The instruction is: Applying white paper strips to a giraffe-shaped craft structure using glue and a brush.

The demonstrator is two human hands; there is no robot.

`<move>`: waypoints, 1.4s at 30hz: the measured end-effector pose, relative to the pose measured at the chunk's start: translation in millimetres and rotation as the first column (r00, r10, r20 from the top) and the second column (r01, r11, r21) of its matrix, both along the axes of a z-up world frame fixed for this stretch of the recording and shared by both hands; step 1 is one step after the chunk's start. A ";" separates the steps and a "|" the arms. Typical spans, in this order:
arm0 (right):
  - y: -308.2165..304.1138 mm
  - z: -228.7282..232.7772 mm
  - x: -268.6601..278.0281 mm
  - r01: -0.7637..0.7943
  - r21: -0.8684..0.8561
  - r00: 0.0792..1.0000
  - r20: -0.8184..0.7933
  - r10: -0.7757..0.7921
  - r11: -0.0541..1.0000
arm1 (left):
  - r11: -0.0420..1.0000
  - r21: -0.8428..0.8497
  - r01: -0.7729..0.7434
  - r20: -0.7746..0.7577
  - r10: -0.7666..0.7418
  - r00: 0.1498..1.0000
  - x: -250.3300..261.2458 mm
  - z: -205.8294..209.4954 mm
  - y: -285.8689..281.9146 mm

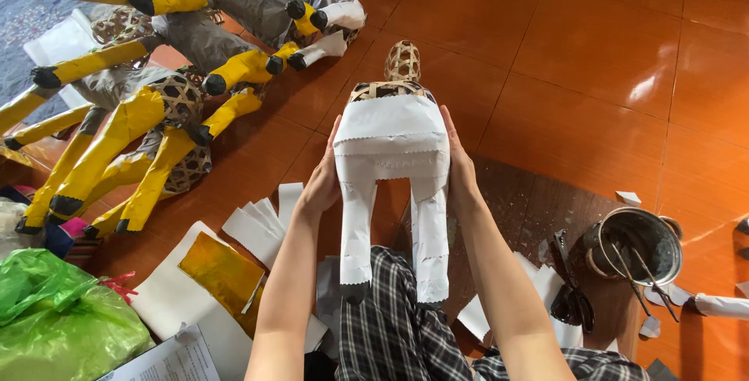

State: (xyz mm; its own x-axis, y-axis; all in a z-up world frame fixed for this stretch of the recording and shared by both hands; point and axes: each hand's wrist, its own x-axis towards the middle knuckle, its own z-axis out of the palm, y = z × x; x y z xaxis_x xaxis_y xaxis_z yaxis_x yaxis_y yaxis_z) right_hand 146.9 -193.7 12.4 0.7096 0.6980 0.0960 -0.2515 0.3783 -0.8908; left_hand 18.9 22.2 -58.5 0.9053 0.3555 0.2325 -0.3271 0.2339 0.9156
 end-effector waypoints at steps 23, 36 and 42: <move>-6.3 -68.7 24.9 0.152 -0.099 0.955 0.272 -0.121 0.983 | 0.872 -0.251 -0.419 -0.490 0.259 0.832 -14.5 89.2 -62.4; -117.3 -88.2 -90.7 -0.358 0.015 0.888 -0.303 0.345 0.934 | 0.921 -0.382 0.069 -0.214 -0.162 0.963 -124.5 -29.2 -110.2; -137.8 -75.6 -61.9 -0.386 -0.003 0.896 -0.240 0.374 0.923 | 0.959 -0.255 0.122 -0.274 -0.193 0.942 -98.2 22.1 -111.2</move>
